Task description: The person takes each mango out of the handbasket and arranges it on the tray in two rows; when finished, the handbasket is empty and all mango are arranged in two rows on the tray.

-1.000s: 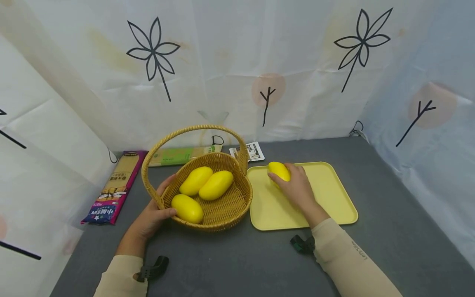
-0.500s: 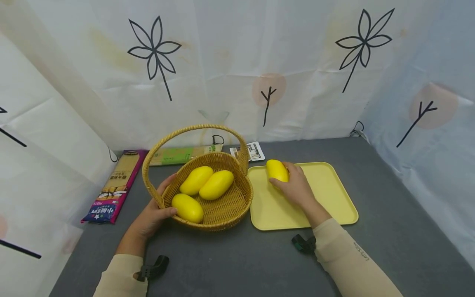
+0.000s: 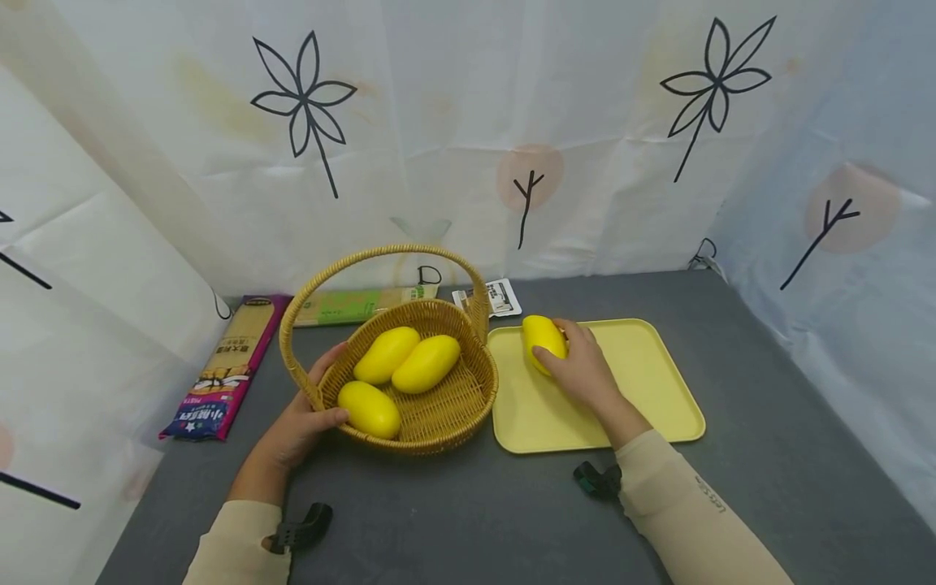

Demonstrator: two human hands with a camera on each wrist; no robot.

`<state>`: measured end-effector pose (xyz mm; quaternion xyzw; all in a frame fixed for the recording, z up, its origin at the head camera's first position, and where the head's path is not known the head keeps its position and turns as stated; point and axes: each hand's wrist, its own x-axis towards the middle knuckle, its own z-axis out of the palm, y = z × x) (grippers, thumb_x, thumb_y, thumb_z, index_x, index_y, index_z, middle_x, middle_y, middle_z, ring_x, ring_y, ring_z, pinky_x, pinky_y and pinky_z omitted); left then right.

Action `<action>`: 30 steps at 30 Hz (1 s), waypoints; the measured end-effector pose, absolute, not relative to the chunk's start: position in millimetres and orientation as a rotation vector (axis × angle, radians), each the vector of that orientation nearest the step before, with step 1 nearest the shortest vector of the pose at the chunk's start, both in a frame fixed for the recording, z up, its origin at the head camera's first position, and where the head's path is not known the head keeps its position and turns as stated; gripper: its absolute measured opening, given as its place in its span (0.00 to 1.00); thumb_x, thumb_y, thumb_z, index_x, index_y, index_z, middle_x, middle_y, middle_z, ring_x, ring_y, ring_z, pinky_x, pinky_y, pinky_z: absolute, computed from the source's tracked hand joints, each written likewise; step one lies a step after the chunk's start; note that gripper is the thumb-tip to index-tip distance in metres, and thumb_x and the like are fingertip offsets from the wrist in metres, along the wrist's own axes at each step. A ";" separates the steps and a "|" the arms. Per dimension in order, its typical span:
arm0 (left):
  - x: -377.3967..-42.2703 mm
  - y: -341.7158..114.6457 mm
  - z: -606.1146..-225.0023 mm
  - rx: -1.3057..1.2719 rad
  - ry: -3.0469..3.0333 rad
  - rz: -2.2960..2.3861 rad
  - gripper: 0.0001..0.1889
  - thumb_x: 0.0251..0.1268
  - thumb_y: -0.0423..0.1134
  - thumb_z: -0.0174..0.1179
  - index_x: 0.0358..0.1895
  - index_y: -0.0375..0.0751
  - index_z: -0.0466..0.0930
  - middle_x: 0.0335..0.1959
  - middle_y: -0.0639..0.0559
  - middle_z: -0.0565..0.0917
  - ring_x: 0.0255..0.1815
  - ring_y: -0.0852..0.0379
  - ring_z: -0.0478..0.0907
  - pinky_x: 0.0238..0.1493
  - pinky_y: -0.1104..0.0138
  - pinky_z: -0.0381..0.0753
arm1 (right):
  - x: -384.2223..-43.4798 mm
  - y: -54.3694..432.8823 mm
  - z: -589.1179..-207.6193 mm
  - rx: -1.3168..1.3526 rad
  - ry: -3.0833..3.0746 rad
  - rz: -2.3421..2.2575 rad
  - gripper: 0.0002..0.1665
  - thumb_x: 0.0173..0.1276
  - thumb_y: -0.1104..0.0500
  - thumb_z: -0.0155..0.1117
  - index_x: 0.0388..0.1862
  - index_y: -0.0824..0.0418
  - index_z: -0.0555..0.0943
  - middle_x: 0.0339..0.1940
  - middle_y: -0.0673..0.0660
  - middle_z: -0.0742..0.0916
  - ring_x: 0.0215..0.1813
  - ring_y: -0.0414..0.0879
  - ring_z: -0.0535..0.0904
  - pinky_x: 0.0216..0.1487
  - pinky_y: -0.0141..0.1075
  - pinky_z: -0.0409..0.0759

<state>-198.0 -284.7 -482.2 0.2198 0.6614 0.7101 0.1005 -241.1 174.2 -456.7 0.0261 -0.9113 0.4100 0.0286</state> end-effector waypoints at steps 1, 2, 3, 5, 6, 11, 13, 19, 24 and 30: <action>-198.1 -284.5 -482.0 0.649 1.952 2.099 0.50 0.76 0.34 0.68 0.91 0.51 0.44 0.89 0.40 0.47 0.85 0.46 0.49 0.76 0.70 0.59 | -241.1 174.2 -456.6 0.081 -2.810 1.268 0.43 0.80 0.46 0.68 0.83 0.66 0.67 0.73 0.71 0.74 0.67 0.65 0.73 0.65 0.60 0.74; -198.1 -284.5 -481.7 0.647 1.950 2.101 0.50 0.76 0.34 0.68 0.91 0.51 0.44 0.89 0.40 0.47 0.84 0.46 0.49 0.76 0.70 0.59 | -241.1 174.1 -456.4 0.082 -2.808 1.269 0.44 0.80 0.46 0.68 0.83 0.66 0.67 0.73 0.71 0.74 0.67 0.65 0.73 0.65 0.60 0.74; -198.0 -284.5 -481.6 0.645 1.948 2.102 0.50 0.76 0.34 0.68 0.91 0.51 0.45 0.89 0.40 0.48 0.84 0.46 0.50 0.76 0.70 0.60 | -241.0 173.9 -456.1 0.082 -2.808 1.270 0.44 0.79 0.45 0.69 0.83 0.66 0.67 0.73 0.71 0.74 0.67 0.65 0.73 0.65 0.60 0.74; -197.7 -284.5 -481.3 0.641 1.949 2.101 0.50 0.76 0.34 0.68 0.91 0.51 0.45 0.88 0.40 0.48 0.84 0.46 0.50 0.75 0.70 0.60 | -240.8 173.5 -455.6 0.080 -2.807 1.274 0.44 0.79 0.45 0.69 0.84 0.66 0.67 0.73 0.71 0.74 0.67 0.65 0.73 0.65 0.60 0.75; -197.6 -284.5 -481.0 0.638 1.950 2.100 0.50 0.76 0.34 0.68 0.91 0.51 0.45 0.88 0.40 0.48 0.84 0.46 0.50 0.75 0.70 0.60 | -240.6 173.5 -455.5 0.078 -2.807 1.276 0.44 0.79 0.45 0.69 0.84 0.66 0.67 0.73 0.71 0.74 0.67 0.65 0.73 0.65 0.60 0.75; -196.9 -284.1 -480.0 0.624 1.962 2.095 0.49 0.77 0.33 0.67 0.91 0.51 0.45 0.89 0.40 0.48 0.84 0.47 0.50 0.75 0.71 0.60 | -239.2 173.2 -455.4 0.073 -2.799 1.286 0.45 0.78 0.45 0.70 0.83 0.65 0.67 0.73 0.71 0.74 0.66 0.65 0.74 0.64 0.59 0.75; -196.6 -284.0 -479.9 0.624 1.962 2.095 0.49 0.77 0.33 0.67 0.91 0.51 0.45 0.89 0.40 0.48 0.84 0.46 0.50 0.75 0.71 0.60 | -238.9 173.0 -455.8 0.074 -2.796 1.285 0.44 0.78 0.45 0.70 0.83 0.65 0.68 0.73 0.71 0.75 0.66 0.64 0.74 0.63 0.59 0.75; -196.5 -284.0 -480.3 0.638 1.957 2.098 0.49 0.78 0.34 0.67 0.91 0.50 0.44 0.89 0.39 0.48 0.84 0.46 0.50 0.75 0.70 0.61 | -238.9 172.9 -455.2 0.095 -2.792 1.278 0.44 0.78 0.45 0.70 0.82 0.67 0.68 0.72 0.71 0.75 0.65 0.65 0.75 0.62 0.59 0.76; -197.8 -284.7 -482.7 0.665 1.955 2.099 0.50 0.77 0.35 0.68 0.91 0.49 0.43 0.89 0.39 0.47 0.84 0.47 0.51 0.75 0.70 0.62 | -239.0 173.2 -454.1 0.110 -2.782 1.271 0.44 0.78 0.45 0.70 0.81 0.68 0.69 0.72 0.72 0.76 0.65 0.65 0.75 0.62 0.59 0.76; -197.9 -285.4 -484.2 0.677 1.950 2.100 0.51 0.77 0.35 0.68 0.91 0.49 0.43 0.89 0.38 0.46 0.84 0.47 0.52 0.75 0.69 0.63 | -238.6 174.0 -453.8 0.076 -2.796 1.287 0.46 0.79 0.41 0.69 0.82 0.67 0.68 0.73 0.72 0.74 0.66 0.66 0.77 0.64 0.60 0.77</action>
